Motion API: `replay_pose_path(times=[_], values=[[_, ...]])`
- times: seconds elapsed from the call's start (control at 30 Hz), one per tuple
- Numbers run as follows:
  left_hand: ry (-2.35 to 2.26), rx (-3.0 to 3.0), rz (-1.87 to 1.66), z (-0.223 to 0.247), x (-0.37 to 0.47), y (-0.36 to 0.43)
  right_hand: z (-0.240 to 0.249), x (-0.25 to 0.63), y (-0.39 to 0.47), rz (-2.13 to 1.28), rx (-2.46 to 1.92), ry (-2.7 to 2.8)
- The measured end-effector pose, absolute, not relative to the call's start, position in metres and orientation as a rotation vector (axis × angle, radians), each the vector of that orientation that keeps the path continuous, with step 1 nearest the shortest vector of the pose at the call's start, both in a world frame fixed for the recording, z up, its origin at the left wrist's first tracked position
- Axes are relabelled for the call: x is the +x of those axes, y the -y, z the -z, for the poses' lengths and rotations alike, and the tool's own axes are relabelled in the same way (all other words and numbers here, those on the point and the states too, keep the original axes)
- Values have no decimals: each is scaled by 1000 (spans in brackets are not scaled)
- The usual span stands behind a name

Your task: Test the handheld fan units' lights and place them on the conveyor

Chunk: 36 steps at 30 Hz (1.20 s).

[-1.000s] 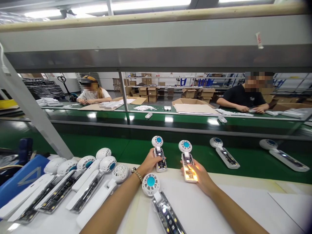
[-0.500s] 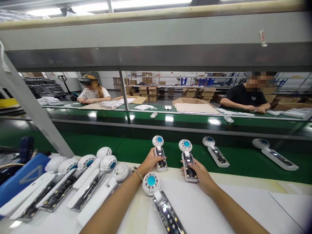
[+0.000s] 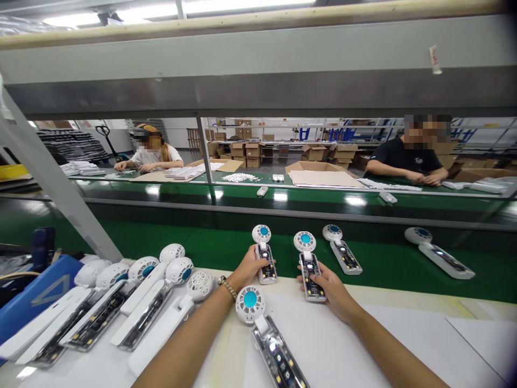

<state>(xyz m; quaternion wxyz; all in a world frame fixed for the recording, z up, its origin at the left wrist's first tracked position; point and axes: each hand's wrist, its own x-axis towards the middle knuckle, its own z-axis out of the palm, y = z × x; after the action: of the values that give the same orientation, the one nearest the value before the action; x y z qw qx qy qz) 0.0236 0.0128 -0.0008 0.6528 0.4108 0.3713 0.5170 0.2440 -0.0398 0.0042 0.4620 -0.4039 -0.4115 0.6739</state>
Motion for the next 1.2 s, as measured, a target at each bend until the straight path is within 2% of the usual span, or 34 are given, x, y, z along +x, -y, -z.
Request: replay_pose_path(times=[1.2], values=[[-797, 881, -1175, -1, 22, -10, -3, 243, 40, -1607, -984, 1043]])
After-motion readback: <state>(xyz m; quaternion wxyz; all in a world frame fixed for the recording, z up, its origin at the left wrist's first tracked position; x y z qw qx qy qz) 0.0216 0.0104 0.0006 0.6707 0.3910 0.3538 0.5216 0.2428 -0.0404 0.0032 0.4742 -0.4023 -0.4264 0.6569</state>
